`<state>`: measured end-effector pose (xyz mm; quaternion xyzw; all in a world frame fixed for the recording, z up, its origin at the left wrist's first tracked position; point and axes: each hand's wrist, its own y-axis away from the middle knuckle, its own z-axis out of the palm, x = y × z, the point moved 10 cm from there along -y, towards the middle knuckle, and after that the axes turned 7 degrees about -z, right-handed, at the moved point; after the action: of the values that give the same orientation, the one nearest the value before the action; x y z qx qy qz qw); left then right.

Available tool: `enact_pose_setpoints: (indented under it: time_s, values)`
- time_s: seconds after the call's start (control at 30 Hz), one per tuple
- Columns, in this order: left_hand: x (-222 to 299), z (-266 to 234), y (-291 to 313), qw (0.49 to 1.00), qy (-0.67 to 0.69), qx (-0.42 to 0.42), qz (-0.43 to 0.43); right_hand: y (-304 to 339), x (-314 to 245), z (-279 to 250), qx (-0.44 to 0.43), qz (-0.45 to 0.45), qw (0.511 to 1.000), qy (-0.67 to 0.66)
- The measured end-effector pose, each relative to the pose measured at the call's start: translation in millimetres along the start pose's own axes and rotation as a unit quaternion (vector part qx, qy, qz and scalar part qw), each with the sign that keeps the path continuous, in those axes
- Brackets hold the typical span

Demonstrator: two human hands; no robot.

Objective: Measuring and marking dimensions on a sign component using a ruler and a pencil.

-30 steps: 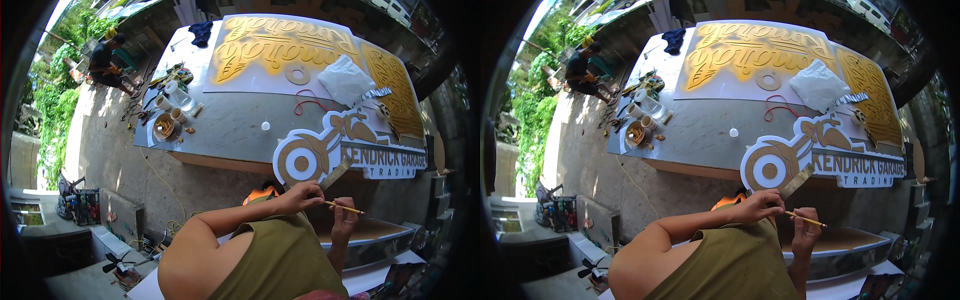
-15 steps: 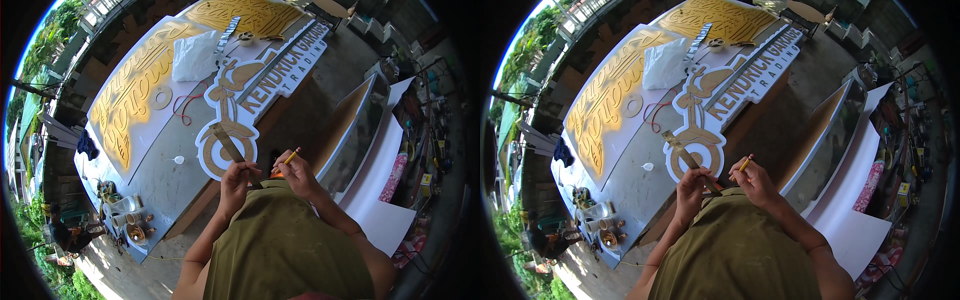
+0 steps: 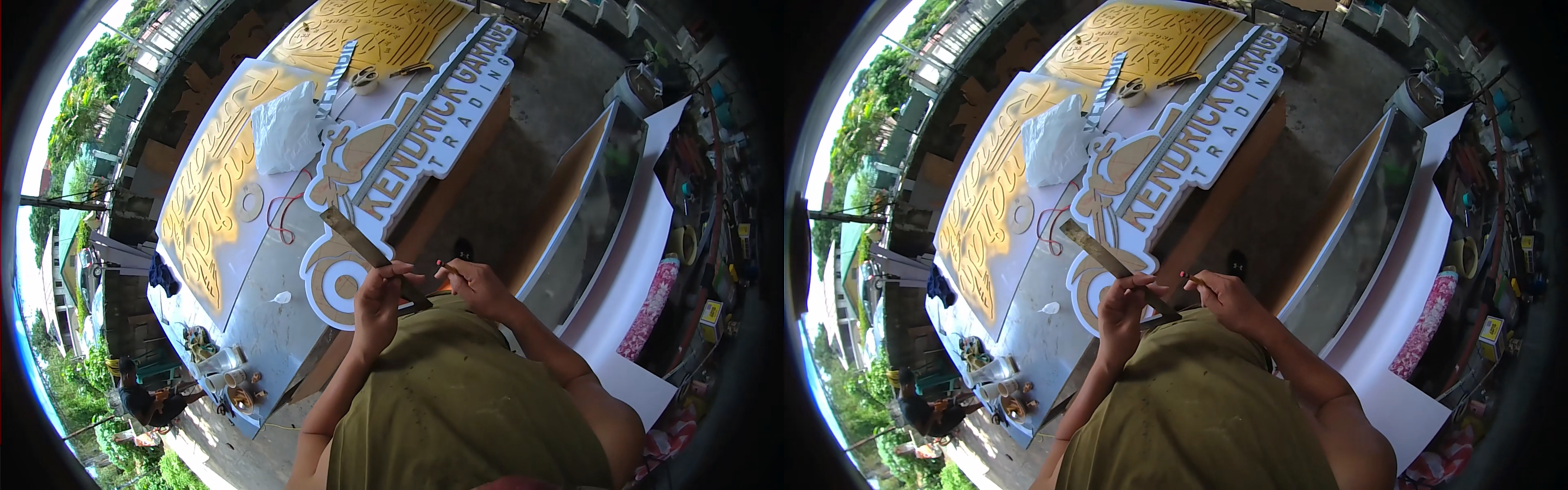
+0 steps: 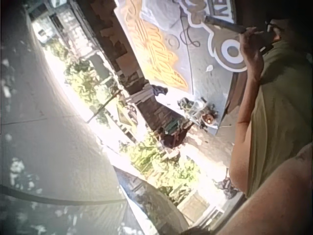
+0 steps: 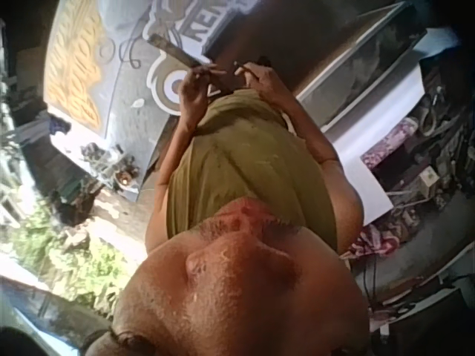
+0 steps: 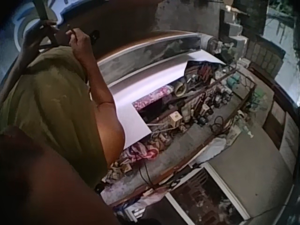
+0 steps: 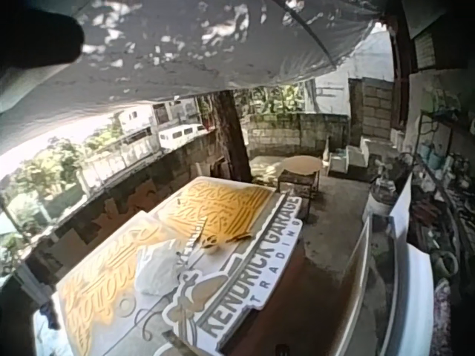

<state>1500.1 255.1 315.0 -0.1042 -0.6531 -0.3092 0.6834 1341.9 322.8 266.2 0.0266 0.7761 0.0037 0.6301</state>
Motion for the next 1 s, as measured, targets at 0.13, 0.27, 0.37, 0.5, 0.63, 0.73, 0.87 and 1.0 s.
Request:
enact_pose_setpoints:
  time_s: [0.13, 0.27, 0.37, 0.5, 0.63, 0.73, 0.87, 1.0]
  values:
    - [7, 46, -43, 0.997, -0.075, -0.009, -0.004, -15, 26, -52, 0.015, -0.018, 0.999, -0.048]
    - [12, 92, -85, 0.998, -0.065, 0.005, -0.009, -25, 37, -104, 0.029, -0.04, 0.998, -0.03]
    - [17, 124, -115, 0.998, -0.067, -0.002, -0.005, -28, 45, -138, 0.051, -0.075, 0.996, -0.021]
    - [27, 165, -147, 0.999, -0.024, -0.027, -0.027, -26, 52, -178, 0.062, -0.058, 0.996, -0.038]
    - [27, 200, -180, 0.995, -0.052, -0.072, -0.04, -13, 66, -212, 0.072, 0.023, 0.997, -0.013]
    - [26, 233, -202, 0.993, -0.024, -0.113, -0.011, -3, 85, -231, 0.115, 0.067, 0.991, -0.033]
    - [29, 274, -234, 0.979, -0.095, -0.179, 0.009, 12, 109, -262, 0.223, 0.091, 0.968, -0.073]
    - [34, 326, -255, 0.942, -0.126, -0.306, 0.056, 35, 142, -303, 0.351, 0.118, 0.926, -0.07]
